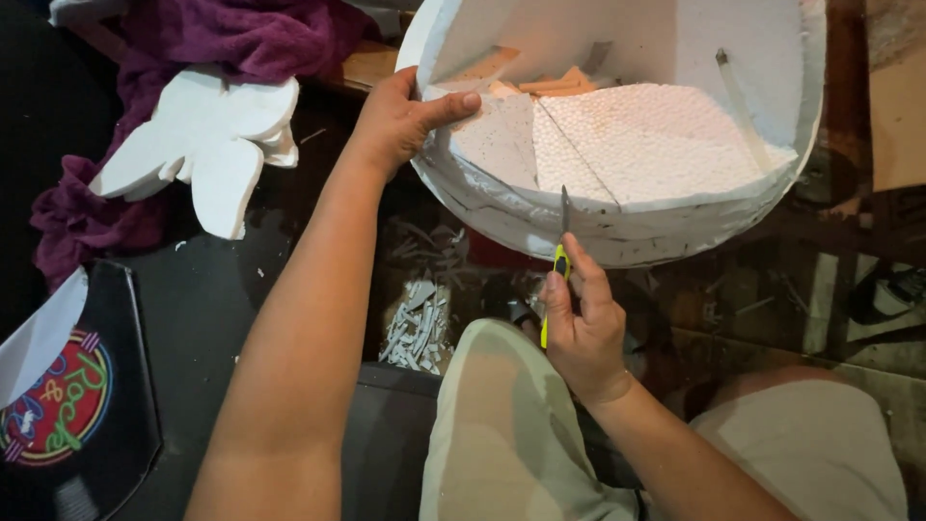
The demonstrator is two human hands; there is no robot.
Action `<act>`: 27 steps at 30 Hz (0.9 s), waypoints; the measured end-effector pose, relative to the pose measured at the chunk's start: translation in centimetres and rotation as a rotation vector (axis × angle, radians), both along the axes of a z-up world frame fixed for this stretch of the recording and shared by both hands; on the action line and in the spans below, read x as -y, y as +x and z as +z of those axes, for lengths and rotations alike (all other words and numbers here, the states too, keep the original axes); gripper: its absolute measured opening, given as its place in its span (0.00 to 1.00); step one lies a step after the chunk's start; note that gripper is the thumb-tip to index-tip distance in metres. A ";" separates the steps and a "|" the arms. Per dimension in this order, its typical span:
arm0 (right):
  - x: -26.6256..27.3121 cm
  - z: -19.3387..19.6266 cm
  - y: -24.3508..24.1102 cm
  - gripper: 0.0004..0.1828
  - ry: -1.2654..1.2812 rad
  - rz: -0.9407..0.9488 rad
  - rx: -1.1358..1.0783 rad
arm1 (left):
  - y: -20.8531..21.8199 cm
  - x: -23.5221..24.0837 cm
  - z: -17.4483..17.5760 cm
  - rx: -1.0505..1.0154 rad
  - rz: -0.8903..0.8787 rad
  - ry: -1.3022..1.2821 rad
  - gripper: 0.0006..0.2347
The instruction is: The person uses a yellow utility knife to carve and trim the rim of a large white styrofoam bowl. They hold the bowl with one hand and carefully shave off small pieces along the edge, rotating the bowl to work around its circumference.
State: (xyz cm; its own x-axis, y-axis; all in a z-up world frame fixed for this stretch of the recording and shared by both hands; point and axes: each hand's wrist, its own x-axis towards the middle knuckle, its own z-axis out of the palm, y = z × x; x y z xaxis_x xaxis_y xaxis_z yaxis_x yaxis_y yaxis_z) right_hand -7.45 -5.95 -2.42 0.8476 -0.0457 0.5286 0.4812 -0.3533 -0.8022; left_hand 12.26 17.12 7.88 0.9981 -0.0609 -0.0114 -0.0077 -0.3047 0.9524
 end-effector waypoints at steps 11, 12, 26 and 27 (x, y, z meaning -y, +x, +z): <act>0.3 -0.4 1.3 0.24 -0.010 0.073 0.054 | 0.7 -0.2 -1.4 0.085 0.013 0.000 0.32; 0.3 -0.2 1.3 0.24 -0.010 0.076 0.052 | 0.6 -0.2 -1.3 0.083 0.016 0.000 0.32; -0.2 3.3 1.9 0.16 0.183 -0.047 -0.451 | 0.9 -0.1 -1.5 0.083 0.000 -0.060 0.31; 0.0 3.0 1.9 0.16 0.183 -0.048 -0.448 | 0.9 -0.1 -1.5 0.087 -0.001 -0.059 0.31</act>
